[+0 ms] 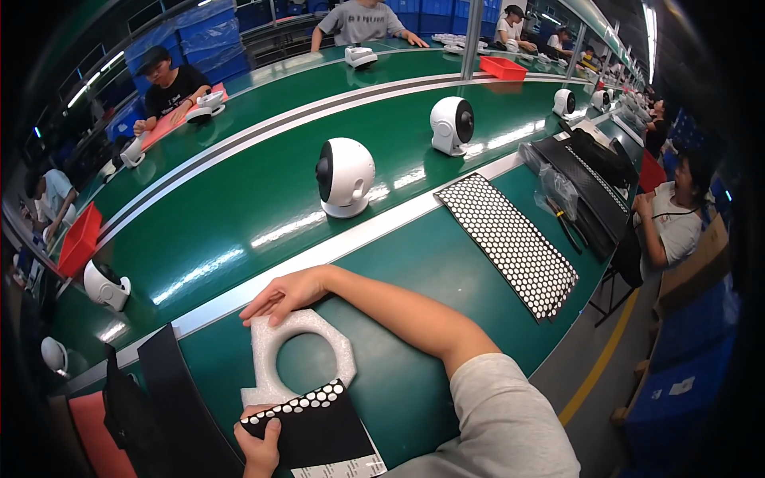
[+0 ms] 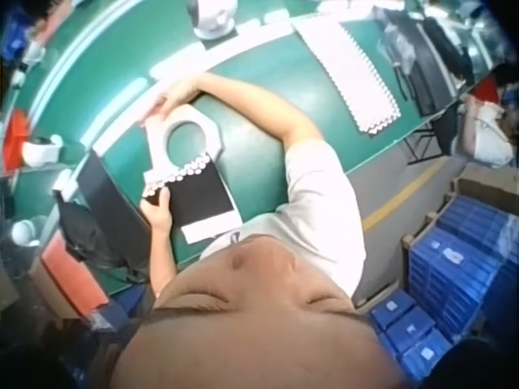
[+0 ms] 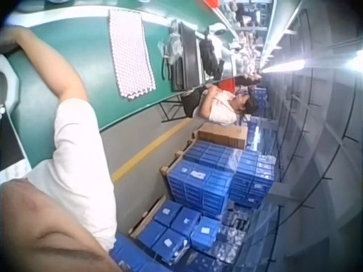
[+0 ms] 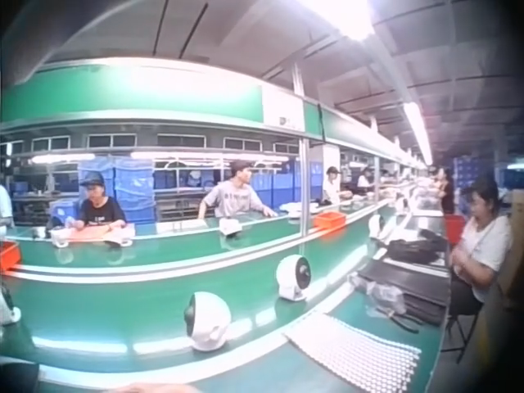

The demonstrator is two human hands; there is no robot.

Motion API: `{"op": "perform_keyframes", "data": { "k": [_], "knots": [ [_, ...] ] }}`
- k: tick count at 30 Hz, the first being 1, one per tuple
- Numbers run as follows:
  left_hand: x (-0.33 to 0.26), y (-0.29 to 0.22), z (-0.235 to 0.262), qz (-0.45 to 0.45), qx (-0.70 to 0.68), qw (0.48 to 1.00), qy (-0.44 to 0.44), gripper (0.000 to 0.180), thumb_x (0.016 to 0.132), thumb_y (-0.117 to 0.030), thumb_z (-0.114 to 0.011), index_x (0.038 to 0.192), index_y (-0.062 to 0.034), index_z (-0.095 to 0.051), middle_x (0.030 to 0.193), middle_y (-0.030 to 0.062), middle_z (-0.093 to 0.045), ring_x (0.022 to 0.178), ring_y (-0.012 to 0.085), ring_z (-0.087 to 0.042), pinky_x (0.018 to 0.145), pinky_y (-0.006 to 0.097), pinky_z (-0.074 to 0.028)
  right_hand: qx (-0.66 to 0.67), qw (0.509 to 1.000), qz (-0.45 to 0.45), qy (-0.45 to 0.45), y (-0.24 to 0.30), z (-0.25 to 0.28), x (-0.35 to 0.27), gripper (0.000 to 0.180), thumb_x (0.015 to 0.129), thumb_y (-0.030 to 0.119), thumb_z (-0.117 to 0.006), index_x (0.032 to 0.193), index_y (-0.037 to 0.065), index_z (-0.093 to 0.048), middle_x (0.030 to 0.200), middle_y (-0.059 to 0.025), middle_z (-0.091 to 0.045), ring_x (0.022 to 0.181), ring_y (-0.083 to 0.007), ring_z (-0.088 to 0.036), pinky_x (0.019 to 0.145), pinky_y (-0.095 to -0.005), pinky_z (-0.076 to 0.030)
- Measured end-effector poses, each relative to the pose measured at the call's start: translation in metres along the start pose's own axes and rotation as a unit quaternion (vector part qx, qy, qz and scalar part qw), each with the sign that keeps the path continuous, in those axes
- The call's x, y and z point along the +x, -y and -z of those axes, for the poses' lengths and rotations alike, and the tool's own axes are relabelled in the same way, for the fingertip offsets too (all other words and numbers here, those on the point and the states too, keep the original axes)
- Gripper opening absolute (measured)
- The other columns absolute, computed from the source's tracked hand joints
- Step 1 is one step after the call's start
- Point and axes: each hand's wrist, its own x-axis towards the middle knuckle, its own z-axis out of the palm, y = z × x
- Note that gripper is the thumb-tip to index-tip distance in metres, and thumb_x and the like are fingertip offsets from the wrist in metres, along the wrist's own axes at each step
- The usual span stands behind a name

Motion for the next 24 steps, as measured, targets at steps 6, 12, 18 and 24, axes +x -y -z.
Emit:
{"op": "perform_keyframes", "data": {
  "k": [6, 12, 18, 24],
  "knots": [
    [0.0007, 0.0042, 0.0006, -0.004, -0.004, 1.0, 0.008, 0.021, 0.072, -0.016, -0.06, 0.08, 0.0029, -0.057, 0.072, 0.0079, -0.06, 0.066, 0.0134, -0.056, 0.064, 0.024, -0.043, 0.011, 1.0, 0.004, 0.001, -0.0006, 0.0002, -0.0005, 0.053, 0.075, 0.006, -0.063, 0.122, -0.002, -0.04, 0.119, -0.0117, -0.049, 0.108, -0.0145, -0.047, 0.092, -0.0232, -0.036],
    [-0.0002, 0.008, 0.002, -0.009, -0.01, 1.0, 0.011, 0.02, 0.072, -0.015, -0.061, 0.08, 0.0029, -0.057, 0.072, 0.008, -0.06, 0.066, 0.0135, -0.056, 0.064, 0.024, -0.043, 0.008, 1.0, -0.001, -0.001, -0.0007, -0.0003, 0.0019, 0.052, 0.075, 0.006, -0.062, 0.122, -0.002, -0.04, 0.118, -0.0116, -0.049, 0.108, -0.0141, -0.047, 0.092, -0.0231, -0.037],
    [0.0035, 0.0051, -0.0006, -0.011, -0.013, 1.0, 0.011, 0.019, 0.072, -0.013, -0.06, 0.08, 0.0032, -0.057, 0.072, 0.0081, -0.06, 0.067, 0.0133, -0.057, 0.065, 0.024, -0.043, 0.002, 1.0, -0.003, -0.012, 0.0014, 0.0002, -0.0033, 0.051, 0.076, 0.006, -0.061, 0.122, -0.002, -0.04, 0.119, -0.0121, -0.049, 0.109, -0.0144, -0.046, 0.092, -0.0231, -0.036],
    [0.0024, 0.0043, -0.0003, -0.006, -0.016, 1.0, 0.009, 0.017, 0.071, -0.011, -0.06, 0.079, 0.0033, -0.056, 0.073, 0.0089, -0.061, 0.067, 0.0139, -0.057, 0.065, 0.024, -0.044, -0.007, 1.0, -0.006, 0.0, -0.0014, 0.0035, -0.0001, 0.054, 0.076, 0.009, -0.062, 0.124, -0.002, -0.038, 0.122, -0.0126, -0.046, 0.111, -0.0151, -0.045, 0.095, -0.0252, -0.034]
  ]
}}
